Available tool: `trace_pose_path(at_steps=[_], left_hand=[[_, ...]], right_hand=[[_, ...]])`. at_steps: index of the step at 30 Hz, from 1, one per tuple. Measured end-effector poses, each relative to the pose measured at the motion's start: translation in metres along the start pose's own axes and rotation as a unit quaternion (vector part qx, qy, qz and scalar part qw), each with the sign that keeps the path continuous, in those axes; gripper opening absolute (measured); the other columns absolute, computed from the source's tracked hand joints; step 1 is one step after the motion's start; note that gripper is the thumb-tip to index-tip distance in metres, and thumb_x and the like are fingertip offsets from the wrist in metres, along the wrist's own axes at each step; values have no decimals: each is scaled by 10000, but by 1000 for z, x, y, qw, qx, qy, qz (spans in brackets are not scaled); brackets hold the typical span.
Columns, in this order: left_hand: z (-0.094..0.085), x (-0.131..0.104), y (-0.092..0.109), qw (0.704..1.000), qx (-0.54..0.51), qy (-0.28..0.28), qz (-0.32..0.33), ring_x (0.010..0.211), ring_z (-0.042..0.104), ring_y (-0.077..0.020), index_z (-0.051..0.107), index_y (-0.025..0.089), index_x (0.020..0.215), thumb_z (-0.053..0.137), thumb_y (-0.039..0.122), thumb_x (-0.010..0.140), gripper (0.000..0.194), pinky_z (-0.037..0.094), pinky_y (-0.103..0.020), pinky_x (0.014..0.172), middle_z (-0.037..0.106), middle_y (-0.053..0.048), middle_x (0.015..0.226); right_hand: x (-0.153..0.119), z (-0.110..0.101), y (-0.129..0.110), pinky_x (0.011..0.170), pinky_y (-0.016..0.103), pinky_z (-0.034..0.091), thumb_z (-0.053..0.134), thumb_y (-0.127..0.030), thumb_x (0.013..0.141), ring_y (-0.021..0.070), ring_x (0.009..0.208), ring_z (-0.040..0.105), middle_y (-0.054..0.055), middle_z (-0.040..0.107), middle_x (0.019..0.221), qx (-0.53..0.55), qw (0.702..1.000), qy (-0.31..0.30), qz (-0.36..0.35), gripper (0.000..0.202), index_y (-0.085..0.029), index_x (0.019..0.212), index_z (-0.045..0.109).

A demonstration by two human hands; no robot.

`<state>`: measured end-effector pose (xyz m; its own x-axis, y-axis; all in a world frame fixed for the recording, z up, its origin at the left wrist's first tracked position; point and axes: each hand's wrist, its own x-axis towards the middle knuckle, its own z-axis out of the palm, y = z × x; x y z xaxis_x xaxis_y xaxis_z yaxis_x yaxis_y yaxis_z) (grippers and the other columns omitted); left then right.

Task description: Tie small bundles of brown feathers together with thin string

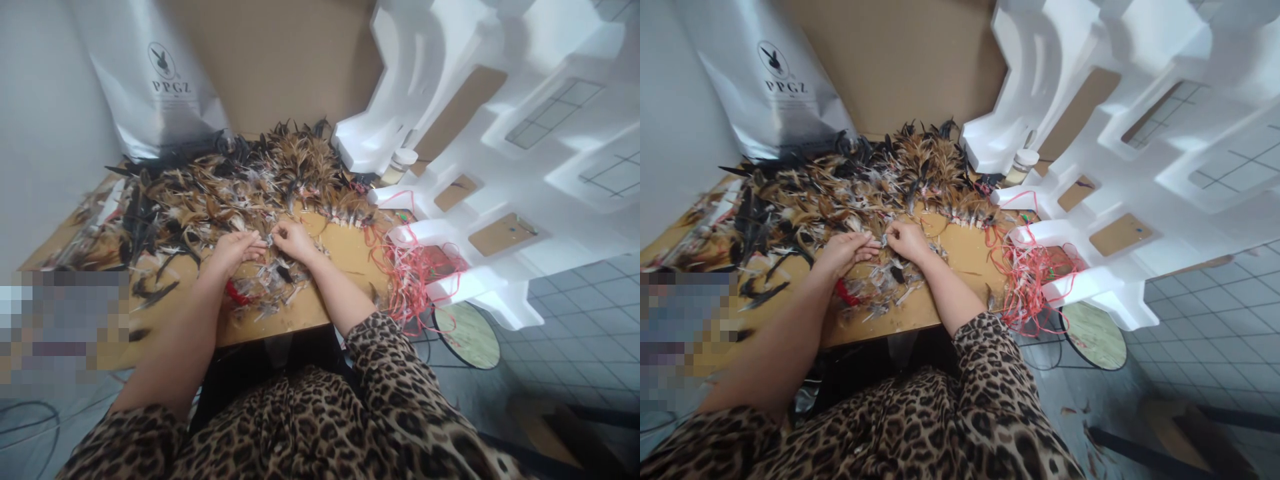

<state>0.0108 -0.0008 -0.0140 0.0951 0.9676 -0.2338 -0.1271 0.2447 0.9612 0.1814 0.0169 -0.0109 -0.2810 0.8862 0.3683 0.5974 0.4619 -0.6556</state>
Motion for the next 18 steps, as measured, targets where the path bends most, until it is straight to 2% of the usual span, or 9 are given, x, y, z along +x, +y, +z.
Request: trace_pose_path(at_steps=[5,8,10,14,18], left_hand=[[4,-3,0,999,-37,-18,-26,533,621,-109,599,95,755,712,150,610,192,493,-169,505,646,-58,613],[1,-2,0,997,-69,-18,-30,559,630,-112,586,97,761,697,77,604,194,495,-162,514,652,-61,627],[-2,-1,2,993,-110,-32,-24,575,629,-103,586,96,781,678,56,621,189,488,-152,513,668,-76,685],[-6,-2,9,974,-204,-95,-22,566,596,-65,600,107,809,630,39,666,162,458,-125,479,670,-59,763],[-4,-7,11,960,-235,-146,-40,549,560,-51,628,130,848,603,40,685,188,442,-124,467,649,-33,751]], right_hand=[[-3,4,-11,626,200,386,521,-246,735,86,617,519,-14,607,673,45,999,4,-2,135,-157,767,618],[-4,7,-14,589,194,400,532,-277,744,75,571,521,-20,596,659,130,991,3,17,144,-156,782,598],[-1,7,-12,541,191,406,541,-317,745,66,518,516,-26,586,660,214,976,12,45,170,-157,797,572],[5,5,-8,471,183,389,596,-376,704,54,464,497,-27,587,670,363,923,38,124,243,-156,795,546],[5,0,-12,495,169,376,653,-390,661,56,525,515,-19,599,661,439,887,-20,143,286,-147,792,580]])
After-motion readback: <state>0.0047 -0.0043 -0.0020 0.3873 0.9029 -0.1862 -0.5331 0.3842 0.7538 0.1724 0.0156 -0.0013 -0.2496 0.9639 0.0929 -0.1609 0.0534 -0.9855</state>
